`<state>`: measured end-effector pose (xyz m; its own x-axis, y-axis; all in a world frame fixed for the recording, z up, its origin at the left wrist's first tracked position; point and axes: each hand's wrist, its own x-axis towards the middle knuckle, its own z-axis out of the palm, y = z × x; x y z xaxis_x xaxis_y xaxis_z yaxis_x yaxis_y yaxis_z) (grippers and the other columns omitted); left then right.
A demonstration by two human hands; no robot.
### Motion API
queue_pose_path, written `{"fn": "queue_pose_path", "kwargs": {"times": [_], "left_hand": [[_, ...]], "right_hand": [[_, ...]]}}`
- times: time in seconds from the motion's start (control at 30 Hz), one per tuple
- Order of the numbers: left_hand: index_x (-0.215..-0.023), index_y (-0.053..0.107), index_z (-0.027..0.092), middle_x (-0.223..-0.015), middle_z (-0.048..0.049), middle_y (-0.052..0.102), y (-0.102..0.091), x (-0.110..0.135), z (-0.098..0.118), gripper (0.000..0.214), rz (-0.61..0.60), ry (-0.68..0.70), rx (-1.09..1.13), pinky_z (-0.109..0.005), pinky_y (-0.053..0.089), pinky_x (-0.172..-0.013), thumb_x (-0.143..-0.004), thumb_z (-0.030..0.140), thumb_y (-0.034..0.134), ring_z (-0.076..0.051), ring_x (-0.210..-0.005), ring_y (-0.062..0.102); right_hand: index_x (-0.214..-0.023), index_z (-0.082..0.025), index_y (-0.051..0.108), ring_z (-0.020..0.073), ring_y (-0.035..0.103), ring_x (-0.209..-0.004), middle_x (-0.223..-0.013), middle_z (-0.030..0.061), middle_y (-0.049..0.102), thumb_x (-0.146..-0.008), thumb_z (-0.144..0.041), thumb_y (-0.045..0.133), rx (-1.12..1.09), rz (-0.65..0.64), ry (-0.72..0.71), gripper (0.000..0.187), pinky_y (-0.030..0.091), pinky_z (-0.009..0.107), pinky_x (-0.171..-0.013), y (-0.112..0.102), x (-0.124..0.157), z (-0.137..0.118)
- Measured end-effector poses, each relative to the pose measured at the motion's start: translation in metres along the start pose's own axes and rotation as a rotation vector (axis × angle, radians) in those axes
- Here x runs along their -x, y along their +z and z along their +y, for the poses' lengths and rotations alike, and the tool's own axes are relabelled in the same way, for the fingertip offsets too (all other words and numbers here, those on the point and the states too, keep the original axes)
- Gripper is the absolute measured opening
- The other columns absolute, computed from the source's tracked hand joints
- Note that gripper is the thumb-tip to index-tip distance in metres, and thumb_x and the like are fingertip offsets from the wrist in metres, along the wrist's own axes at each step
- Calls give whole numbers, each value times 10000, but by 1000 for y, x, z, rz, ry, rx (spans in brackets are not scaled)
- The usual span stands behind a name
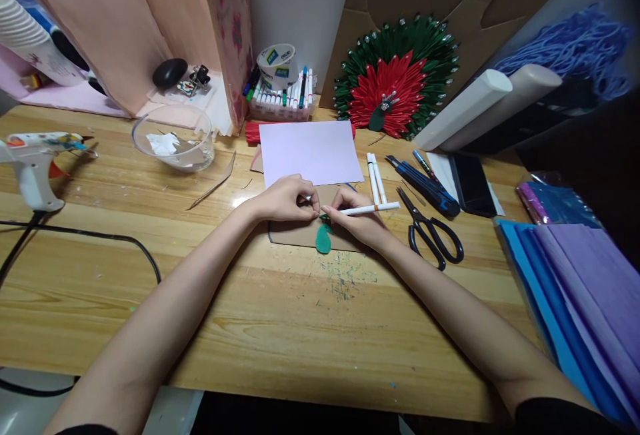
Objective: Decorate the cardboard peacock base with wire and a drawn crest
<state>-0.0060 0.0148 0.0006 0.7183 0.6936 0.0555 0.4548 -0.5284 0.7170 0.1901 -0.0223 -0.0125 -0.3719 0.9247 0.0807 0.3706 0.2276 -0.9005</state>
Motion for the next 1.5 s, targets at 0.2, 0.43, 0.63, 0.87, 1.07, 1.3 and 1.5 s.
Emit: {"fn": "queue_pose_path", "kwargs": {"times": [0.2, 0.43, 0.63, 0.87, 1.07, 1.3, 1.5], "left_hand": [[-823, 691, 197, -778, -12, 639, 1, 0, -3, 155, -11, 25, 4, -276, 371, -737, -731, 234, 572, -142, -762, 515], [-786, 694, 189, -718, 1, 630, 2, 1, 0, 126, -1, 14, 23, -256, 358, -659, -714, 234, 601, -121, -690, 506], [-787, 696, 191, -667, 5, 606, 3, -1, 0, 133, 1, 31, -40, -263, 343, -670, -711, 240, 599, -126, -677, 482], [-798, 696, 194, -666, 1, 586, 2, -2, 0, 147, -33, 25, -62, -271, 332, -686, -721, 256, 588, -133, -678, 473], [-789, 691, 180, -678, -9, 582, 2, -2, 1, 142, -39, 9, -33, -268, 321, -680, -716, 253, 593, -137, -684, 462], [-785, 691, 180, -666, -2, 588, 2, -2, 0, 147, -25, 28, -43, -261, 327, -661, -718, 265, 591, -129, -665, 473], [-796, 689, 177, -662, -1, 601, 2, -2, 0, 162, -18, 34, -65, -254, 338, -666, -725, 279, 584, -131, -683, 492]], "right_hand": [[-610, -201, 434, 99, 399, -516, -547, -38, 464, -833, -399, 557, -2, 37, -2, 322, 302, 250, -497, -1, 2, -1], [-635, -195, 477, 108, 420, -518, -565, -24, 486, -840, -413, 542, 86, 32, -35, 306, 301, 253, -496, 0, 6, -3], [-642, -195, 484, 105, 424, -512, -567, -25, 485, -847, -410, 532, 180, -5, -105, 301, 309, 244, -491, -1, 7, -1], [-670, -198, 497, 105, 444, -515, -592, -12, 527, -854, -346, 527, 364, -20, -231, 238, 317, 244, -510, 1, 7, -3], [-655, -201, 500, 113, 451, -516, -585, -8, 533, -864, -354, 502, 403, -18, -229, 259, 321, 254, -523, 1, 8, -2], [-658, -192, 505, 112, 460, -527, -587, -8, 525, -869, -351, 505, 379, 6, -241, 263, 331, 246, -524, 2, 7, -2], [-621, -183, 493, 96, 435, -491, -543, -25, 490, -868, -360, 516, 331, 7, -244, 304, 311, 236, -493, 0, 7, -1]]}}
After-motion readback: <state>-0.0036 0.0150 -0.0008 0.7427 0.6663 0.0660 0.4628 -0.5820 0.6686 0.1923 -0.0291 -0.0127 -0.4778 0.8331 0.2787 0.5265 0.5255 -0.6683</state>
